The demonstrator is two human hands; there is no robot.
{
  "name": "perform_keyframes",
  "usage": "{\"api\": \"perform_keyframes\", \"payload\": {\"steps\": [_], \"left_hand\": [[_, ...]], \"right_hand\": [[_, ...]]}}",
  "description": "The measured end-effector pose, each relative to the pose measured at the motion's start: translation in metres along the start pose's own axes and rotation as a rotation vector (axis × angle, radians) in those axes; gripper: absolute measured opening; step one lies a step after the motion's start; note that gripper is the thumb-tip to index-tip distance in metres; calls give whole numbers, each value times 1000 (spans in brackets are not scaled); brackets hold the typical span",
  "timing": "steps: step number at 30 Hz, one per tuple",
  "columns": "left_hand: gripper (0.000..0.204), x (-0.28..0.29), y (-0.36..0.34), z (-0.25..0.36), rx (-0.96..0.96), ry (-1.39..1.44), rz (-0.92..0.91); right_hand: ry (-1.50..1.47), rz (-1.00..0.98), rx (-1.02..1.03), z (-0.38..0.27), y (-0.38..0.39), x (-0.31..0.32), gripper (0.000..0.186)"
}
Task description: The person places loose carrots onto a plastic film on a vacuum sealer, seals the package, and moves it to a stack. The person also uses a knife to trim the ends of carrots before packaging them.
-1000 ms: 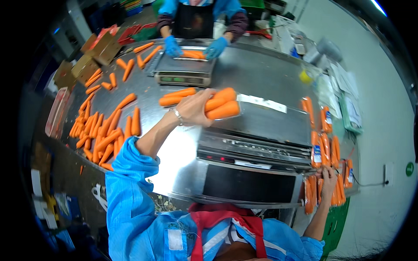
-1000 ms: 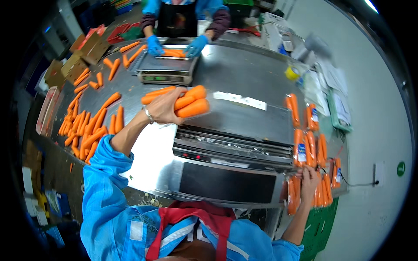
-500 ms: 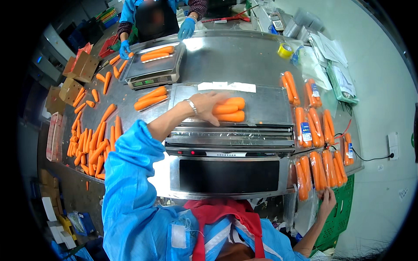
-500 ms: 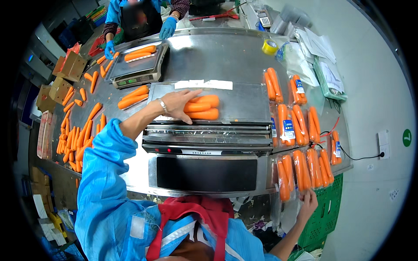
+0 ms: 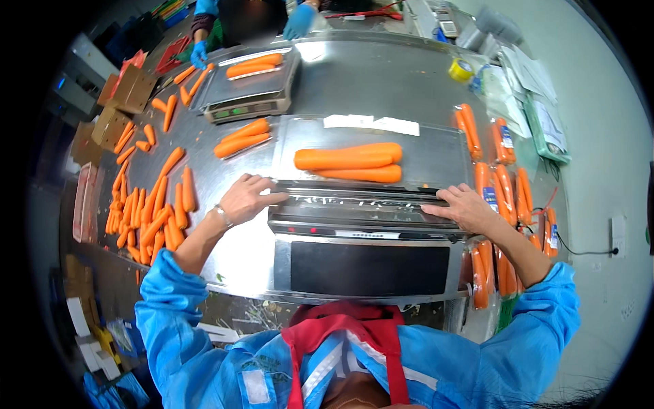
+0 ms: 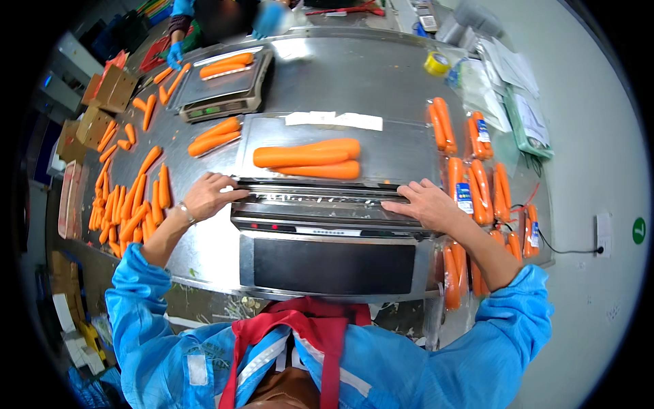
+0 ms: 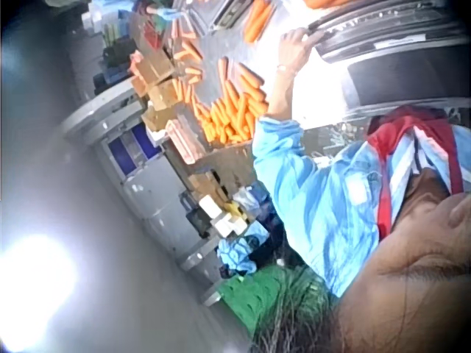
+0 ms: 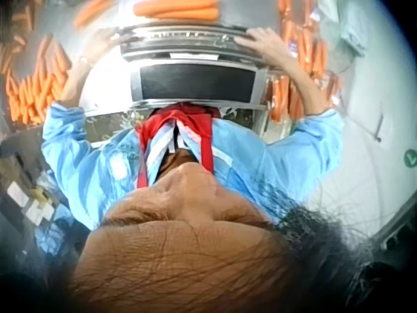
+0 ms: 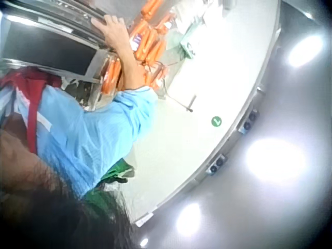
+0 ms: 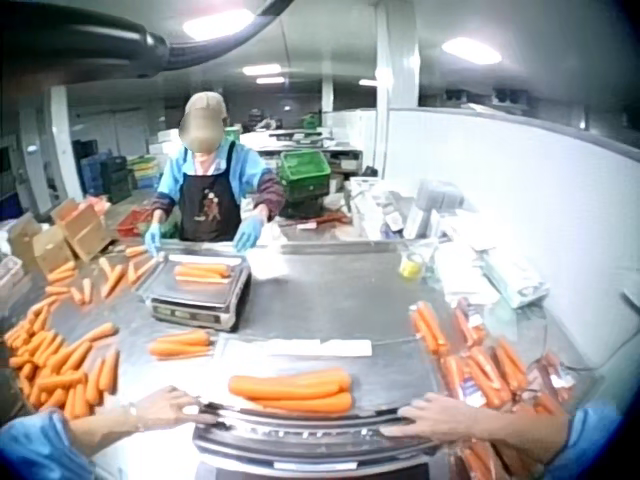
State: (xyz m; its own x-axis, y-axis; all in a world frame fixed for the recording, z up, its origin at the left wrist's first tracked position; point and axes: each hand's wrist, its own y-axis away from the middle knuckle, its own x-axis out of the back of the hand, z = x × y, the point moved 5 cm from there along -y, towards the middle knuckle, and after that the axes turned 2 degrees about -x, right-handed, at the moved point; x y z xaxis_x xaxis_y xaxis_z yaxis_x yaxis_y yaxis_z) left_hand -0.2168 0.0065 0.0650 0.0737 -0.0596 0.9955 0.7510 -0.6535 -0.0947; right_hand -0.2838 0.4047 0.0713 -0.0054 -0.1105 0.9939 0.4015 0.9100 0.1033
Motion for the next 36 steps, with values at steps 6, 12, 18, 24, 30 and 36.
{"api": "perform_keyframes", "payload": {"steps": [6,12,18,24,30,36], "left_hand": [[29,-25,-28,3,-212,29,-8],[9,-54,0,5,698,1503,281],[6,51,37,-4,663,1487,967],[35,86,-68,-60,140,332,650],[73,-45,-92,-101,-14,180,-31],[42,-48,-75,-54,329,706,18]], "right_hand": [[-251,200,112,-9,-42,-16,13],[-1903,464,-771,-11,-25,-35,15],[-2059,906,-389,-4,-9,53,10],[-369,822,-193,70,-94,93,32],[-44,383,-157,93,-134,-11,46],[-544,499,-357,57,-101,-47,28]]}}
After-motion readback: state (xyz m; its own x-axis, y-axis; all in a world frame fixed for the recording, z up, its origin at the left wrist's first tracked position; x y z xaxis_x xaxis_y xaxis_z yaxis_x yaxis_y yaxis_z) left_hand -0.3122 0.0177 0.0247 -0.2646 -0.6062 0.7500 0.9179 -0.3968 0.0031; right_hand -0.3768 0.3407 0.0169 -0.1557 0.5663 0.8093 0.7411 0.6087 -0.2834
